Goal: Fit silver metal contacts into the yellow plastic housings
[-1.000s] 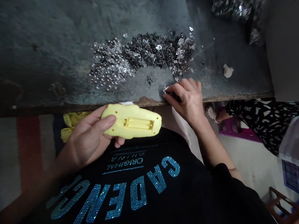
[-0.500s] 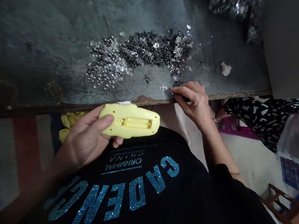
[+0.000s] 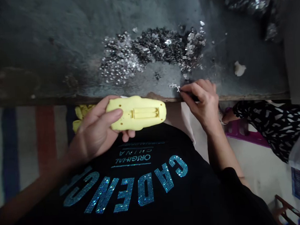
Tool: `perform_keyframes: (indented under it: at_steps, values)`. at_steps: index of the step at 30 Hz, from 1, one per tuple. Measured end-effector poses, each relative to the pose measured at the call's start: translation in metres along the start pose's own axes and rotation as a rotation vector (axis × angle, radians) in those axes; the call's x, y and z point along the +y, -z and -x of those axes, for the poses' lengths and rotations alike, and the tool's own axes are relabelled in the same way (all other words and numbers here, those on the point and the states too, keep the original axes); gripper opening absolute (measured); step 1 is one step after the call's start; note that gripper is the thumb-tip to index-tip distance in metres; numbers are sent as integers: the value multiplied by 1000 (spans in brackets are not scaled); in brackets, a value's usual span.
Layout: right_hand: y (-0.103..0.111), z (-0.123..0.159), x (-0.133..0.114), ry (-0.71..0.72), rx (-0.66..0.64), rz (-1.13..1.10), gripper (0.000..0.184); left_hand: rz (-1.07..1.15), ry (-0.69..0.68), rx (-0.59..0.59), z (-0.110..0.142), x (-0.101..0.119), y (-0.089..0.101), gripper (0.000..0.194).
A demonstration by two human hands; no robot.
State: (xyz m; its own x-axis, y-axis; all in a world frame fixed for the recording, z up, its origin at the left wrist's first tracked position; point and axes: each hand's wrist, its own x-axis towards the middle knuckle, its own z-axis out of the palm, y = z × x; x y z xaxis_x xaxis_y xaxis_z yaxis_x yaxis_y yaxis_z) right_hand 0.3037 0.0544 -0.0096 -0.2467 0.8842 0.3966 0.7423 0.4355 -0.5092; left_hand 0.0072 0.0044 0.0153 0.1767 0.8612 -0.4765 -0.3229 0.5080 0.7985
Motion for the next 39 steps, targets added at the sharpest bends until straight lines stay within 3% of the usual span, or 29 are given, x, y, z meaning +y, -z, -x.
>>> perform_keyframes:
  at_steps: [5, 8, 15, 23, 31, 39]
  values:
    - [11, 0, -44, 123, -65, -197, 15, 36, -5, -34, 2, 3, -1, 43]
    - [8, -3, -57, 153, -64, -209, 18, 36, -31, -49, 6, 3, 1, 40]
    - [0, -4, -56, 169, 4, -216, 11, 33, -60, -43, 19, 2, 6, 37]
    - [-1, -4, -63, 251, 3, -137, 29, 21, -109, -54, 30, 2, 4, 37]
    - [-1, -1, -68, 362, 17, 113, 24, -21, -129, -54, 35, 1, 2, 39]
    - [-4, 5, -71, 383, -13, 126, 32, -54, -177, -98, 32, -4, 3, 38]
